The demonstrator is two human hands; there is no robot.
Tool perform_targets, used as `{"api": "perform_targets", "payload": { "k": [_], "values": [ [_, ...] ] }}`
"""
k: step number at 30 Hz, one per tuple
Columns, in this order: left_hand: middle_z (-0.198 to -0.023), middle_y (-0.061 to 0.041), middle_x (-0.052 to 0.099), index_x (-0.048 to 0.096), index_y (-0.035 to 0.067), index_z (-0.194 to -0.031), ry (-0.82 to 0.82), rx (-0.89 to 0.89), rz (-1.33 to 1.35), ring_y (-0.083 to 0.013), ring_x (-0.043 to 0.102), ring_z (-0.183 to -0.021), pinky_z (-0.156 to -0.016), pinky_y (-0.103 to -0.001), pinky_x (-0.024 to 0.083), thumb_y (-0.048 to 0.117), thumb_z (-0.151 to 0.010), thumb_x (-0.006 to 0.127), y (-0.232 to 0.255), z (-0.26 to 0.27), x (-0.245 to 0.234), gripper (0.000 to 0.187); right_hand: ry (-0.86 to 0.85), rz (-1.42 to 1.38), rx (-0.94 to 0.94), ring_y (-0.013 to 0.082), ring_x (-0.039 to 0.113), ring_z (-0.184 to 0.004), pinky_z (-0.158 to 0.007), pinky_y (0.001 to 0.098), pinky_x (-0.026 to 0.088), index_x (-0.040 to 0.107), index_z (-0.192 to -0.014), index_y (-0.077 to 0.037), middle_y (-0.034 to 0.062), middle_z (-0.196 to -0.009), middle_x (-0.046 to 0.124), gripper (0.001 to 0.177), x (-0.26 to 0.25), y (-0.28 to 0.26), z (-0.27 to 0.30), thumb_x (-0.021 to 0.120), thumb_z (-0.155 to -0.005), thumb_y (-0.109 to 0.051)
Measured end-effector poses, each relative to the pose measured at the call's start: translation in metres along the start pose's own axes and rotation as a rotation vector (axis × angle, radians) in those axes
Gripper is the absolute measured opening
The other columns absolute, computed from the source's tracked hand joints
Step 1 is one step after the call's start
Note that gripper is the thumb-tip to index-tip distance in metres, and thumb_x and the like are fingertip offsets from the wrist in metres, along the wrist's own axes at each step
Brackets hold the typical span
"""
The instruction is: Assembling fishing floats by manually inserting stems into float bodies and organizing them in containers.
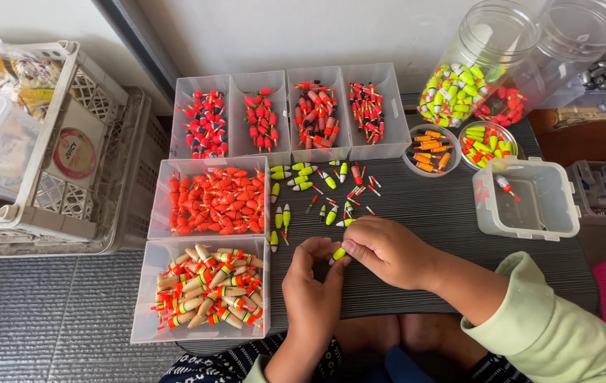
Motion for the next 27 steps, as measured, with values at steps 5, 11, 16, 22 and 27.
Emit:
{"api": "perform_targets", "payload": {
  "k": [5, 11, 16, 22, 27],
  "values": [
    [-0.098, -0.001, 0.071, 0.068, 0.012, -0.115, -0.077, 0.221, -0.166, -0.0184, 0.066, -0.089, -0.079, -0.033, 0.051, 0.025, -0.095, 0.062, 0.018, 0.0, 0.003, 0.024, 0.076, -0.053, -0.023, 0.0188, 0.044, -0.065, -0.065, 0.0334, 0.04, 0.049, -0.08, -0.01, 0.0003, -0.07, 0.049, 0.032, -0.009, -0.002, 0.001, 0.041, -0.107, -0.024],
    [-0.092, -0.002, 0.075, 0.071, 0.012, -0.101, -0.043, 0.184, -0.154, -0.0186, 0.069, -0.086, -0.075, -0.031, 0.052, 0.017, -0.092, 0.066, 0.005, 0.0, 0.004, 0.012, 0.072, -0.069, 0.01, 0.018, 0.039, -0.062, -0.061, 0.0339, 0.037, 0.042, -0.074, -0.011, -0.0001, -0.066, 0.044, 0.035, -0.004, 0.008, 0.003, 0.044, -0.107, -0.024],
    [-0.089, 0.0, 0.072, 0.069, 0.012, -0.097, 0.004, 0.176, -0.169, -0.0169, 0.067, -0.082, -0.072, -0.03, 0.052, 0.018, -0.087, 0.073, 0.006, 0.001, 0.001, 0.013, 0.073, -0.061, 0.032, 0.0179, 0.037, -0.06, -0.058, 0.0342, 0.035, 0.039, -0.072, -0.011, -0.0006, -0.063, 0.04, 0.037, -0.002, 0.01, 0.003, 0.045, -0.107, -0.024],
    [-0.106, -0.002, 0.076, 0.07, 0.011, -0.112, -0.067, 0.22, -0.157, -0.0205, 0.071, -0.097, -0.083, -0.034, 0.053, 0.021, -0.1, 0.051, 0.02, -0.001, 0.003, 0.024, 0.157, -0.081, -0.067, 0.0176, 0.041, -0.06, -0.062, 0.0334, 0.04, 0.048, -0.078, -0.01, -0.0006, -0.065, 0.045, 0.032, -0.01, -0.001, 0.004, 0.043, -0.106, -0.024],
    [-0.093, -0.001, 0.075, 0.07, 0.011, -0.1, -0.006, 0.15, -0.154, -0.017, 0.07, -0.087, -0.075, -0.03, 0.054, 0.017, -0.089, 0.07, 0.001, -0.001, 0.002, 0.011, 0.113, -0.057, -0.003, 0.0178, 0.04, -0.059, -0.059, 0.0336, 0.039, 0.046, -0.075, -0.011, -0.0002, -0.064, 0.045, 0.033, -0.003, 0.009, 0.003, 0.047, -0.105, -0.023]
  ]
}}
Point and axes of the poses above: each hand's wrist, its own z-axis away from the middle knuckle, its own x-axis out of the palm, y = z × x, the point moved 8 cm from there along -z, towards the middle knuckle
